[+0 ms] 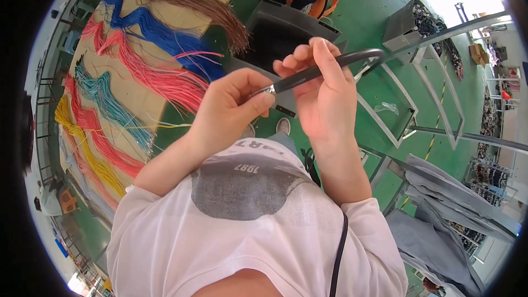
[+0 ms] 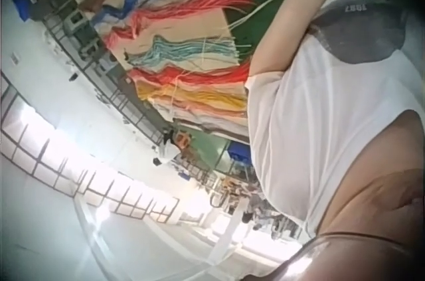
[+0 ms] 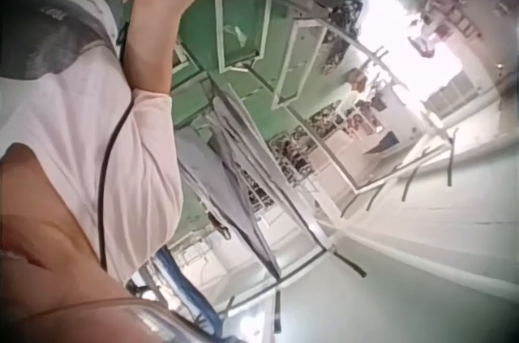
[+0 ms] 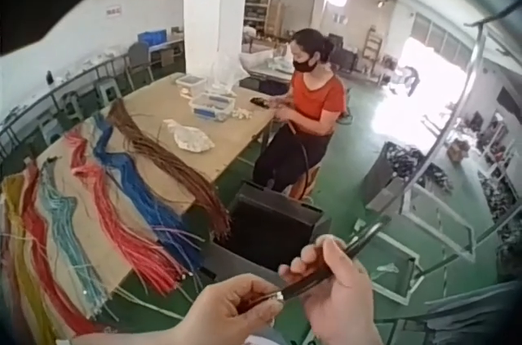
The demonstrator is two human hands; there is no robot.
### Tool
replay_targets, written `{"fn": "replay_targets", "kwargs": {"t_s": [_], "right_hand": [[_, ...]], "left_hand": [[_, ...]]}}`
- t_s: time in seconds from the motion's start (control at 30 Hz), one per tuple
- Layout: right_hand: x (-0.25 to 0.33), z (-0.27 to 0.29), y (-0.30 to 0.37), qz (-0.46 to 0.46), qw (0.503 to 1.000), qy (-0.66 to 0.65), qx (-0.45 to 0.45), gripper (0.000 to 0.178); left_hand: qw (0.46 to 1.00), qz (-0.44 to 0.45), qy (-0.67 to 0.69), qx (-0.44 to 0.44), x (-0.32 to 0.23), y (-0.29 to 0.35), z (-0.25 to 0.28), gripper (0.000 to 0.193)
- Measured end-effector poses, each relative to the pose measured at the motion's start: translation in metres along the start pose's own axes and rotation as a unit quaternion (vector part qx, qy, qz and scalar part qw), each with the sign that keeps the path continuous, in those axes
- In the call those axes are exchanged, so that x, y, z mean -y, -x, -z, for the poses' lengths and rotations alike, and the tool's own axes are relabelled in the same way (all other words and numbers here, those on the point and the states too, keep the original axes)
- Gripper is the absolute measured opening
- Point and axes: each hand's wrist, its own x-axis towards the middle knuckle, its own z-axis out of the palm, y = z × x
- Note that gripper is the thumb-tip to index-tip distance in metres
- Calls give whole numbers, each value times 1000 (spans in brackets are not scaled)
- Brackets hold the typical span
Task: Selecting, grouping, and organizing various colored electrical wires from a workbench and hanging them onto a metal sorting rack in a factory setting.
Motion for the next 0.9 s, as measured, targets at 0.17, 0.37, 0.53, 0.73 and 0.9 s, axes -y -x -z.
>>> {"fn": "replay_targets", "kwargs": {"t_s": [0.17, 0.37, 0.53, 0.73, 0.9], "right_hand": [[-2, 20, -18, -125, 943, -289, 103, 23], [-8, 10, -20, -102, 942, -303, 100, 26], [-9, -1, -14, -58, 961, -254, 97, 25], [-4, -10, -6, -10, 970, -215, 111, 26], [-6, -18, -5, 12, 970, -218, 108, 27]], "left_hand": [[992, 78, 85, 48, -6, -4, 2, 8], [941, 178, 279, 76, -6, -4, 18, 11], [963, 122, 235, 45, -3, -2, 21, 10], [991, 57, 120, -7, -11, 6, 16, 11], [941, -225, -225, -113, -7, 4, 15, 14]]}}
